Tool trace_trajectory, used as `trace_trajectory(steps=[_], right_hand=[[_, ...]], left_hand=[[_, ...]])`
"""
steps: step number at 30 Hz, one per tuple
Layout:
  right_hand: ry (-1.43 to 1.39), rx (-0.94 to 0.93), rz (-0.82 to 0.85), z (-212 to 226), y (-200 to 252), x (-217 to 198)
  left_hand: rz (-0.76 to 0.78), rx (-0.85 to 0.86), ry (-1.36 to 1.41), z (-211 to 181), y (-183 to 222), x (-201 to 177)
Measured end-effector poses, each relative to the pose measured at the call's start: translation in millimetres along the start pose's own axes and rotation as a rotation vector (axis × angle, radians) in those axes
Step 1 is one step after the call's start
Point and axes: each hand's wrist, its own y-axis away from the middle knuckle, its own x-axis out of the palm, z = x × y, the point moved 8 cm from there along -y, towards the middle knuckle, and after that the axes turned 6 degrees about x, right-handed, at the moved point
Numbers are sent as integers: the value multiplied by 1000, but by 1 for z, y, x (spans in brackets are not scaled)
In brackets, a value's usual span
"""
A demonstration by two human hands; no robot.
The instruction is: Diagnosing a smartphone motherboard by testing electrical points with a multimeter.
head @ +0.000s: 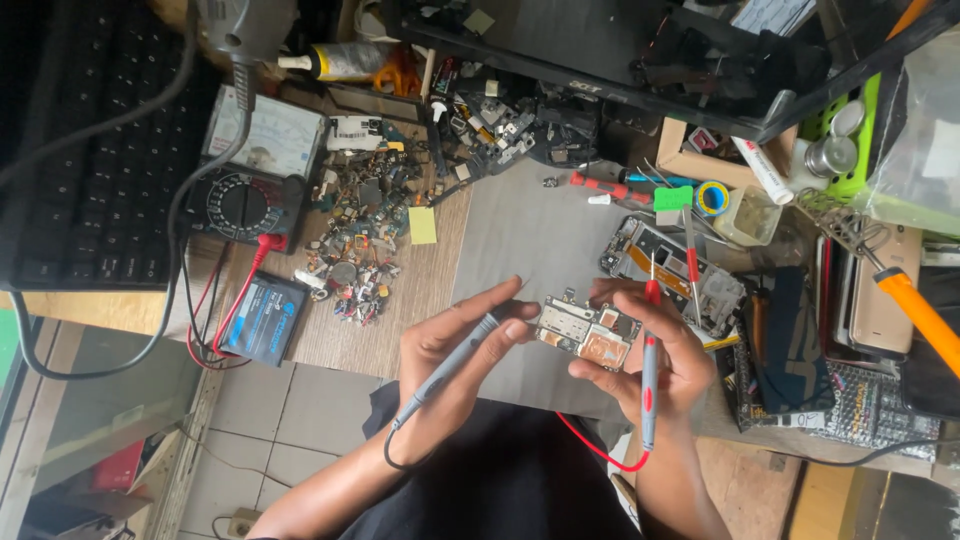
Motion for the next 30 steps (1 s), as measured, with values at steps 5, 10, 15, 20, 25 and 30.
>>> trace_trajectory(steps=[5, 10, 15, 20, 25, 30], right_hand=[[-4, 12, 9, 1, -2, 4], [-52, 29, -7, 1, -2, 6], [487, 175, 149, -19, -12, 37], [637, 103, 280, -21, -7, 58], [889, 125, 297, -50, 7, 46], [1007, 214, 321, -60, 11, 41]], left_hand=[[10, 8, 48, 2, 5, -1], [32, 145, -29, -3, 4, -8], [-25, 615, -689, -5, 15, -28], [19, 604, -830, 9, 20, -34], [41, 593, -777, 4, 17, -37], [98, 545, -844, 15, 17, -32]])
